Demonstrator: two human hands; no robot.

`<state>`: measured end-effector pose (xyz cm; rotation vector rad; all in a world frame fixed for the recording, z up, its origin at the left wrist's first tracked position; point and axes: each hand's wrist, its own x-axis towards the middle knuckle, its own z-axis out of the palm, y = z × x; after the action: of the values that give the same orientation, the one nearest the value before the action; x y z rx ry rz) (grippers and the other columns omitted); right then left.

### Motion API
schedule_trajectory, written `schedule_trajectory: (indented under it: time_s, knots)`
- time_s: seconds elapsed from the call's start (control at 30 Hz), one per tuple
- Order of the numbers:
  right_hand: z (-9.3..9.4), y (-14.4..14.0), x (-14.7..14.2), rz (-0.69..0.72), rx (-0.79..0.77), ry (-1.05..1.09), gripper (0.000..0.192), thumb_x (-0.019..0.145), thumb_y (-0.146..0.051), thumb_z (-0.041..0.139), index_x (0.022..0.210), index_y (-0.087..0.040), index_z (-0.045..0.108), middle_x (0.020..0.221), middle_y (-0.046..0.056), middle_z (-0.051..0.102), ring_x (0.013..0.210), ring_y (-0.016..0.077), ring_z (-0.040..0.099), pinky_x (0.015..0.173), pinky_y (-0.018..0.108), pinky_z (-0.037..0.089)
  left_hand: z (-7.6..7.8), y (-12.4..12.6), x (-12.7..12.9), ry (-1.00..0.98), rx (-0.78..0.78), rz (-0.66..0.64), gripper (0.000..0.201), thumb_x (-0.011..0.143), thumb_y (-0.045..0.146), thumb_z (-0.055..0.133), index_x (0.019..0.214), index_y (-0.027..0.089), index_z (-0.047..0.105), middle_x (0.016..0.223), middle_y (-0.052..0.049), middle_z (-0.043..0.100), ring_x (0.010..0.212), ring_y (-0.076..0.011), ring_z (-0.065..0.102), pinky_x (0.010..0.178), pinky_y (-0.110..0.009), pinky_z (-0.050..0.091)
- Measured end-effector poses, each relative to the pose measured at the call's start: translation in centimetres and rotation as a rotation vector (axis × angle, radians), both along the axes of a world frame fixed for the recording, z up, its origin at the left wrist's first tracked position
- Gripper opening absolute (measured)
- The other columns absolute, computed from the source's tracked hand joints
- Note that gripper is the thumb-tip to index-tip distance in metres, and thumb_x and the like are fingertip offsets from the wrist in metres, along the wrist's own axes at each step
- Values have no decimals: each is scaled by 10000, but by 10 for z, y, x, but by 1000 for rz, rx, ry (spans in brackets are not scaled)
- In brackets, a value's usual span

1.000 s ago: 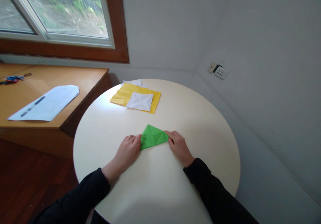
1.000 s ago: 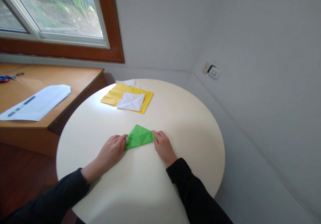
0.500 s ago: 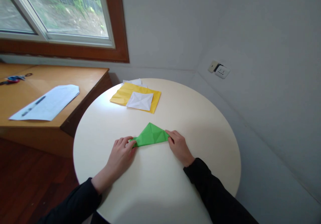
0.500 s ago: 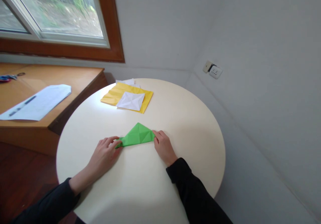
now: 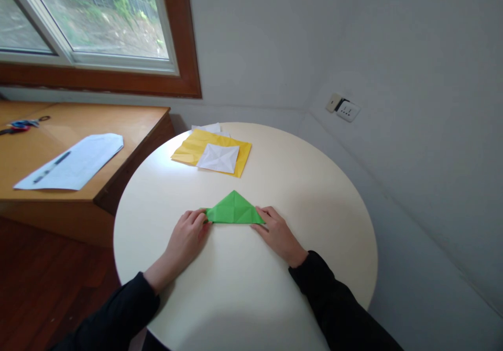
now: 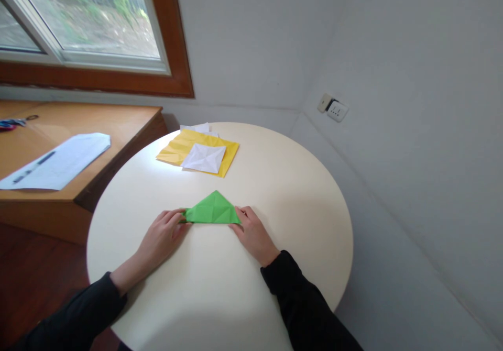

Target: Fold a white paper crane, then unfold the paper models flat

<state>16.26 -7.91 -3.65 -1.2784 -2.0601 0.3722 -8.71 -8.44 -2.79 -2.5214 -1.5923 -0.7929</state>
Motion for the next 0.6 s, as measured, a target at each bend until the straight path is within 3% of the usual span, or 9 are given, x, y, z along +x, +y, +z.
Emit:
schedule_trajectory:
  time_s: [0.2,0.4,0.6]
  knots:
    - [2,-2,-1,3,7,-14,361,823,-176,546,1184,-183,528,961,93,571,929,218,578,857,391,506,2,3,-2,-19,-47,-43,128,826,254,508,872,165,587,912,-86,656,816,-219,559,733,-358,494]
    - [7,-3,-3,1,27,-32,270,894,-245,444,1131,-176,555,947,102,609,900,212,596,832,387,520,4,5,-1,-3,-34,-43,181,857,247,429,867,170,592,818,-76,649,746,-204,554,686,-335,477]
    - [5,1,-5,-12,134,-118,322,924,-305,374,1187,-188,518,942,109,645,882,231,624,810,401,528,9,7,5,116,-52,-1,188,839,213,424,923,167,586,777,-73,629,715,-205,559,668,-333,442]
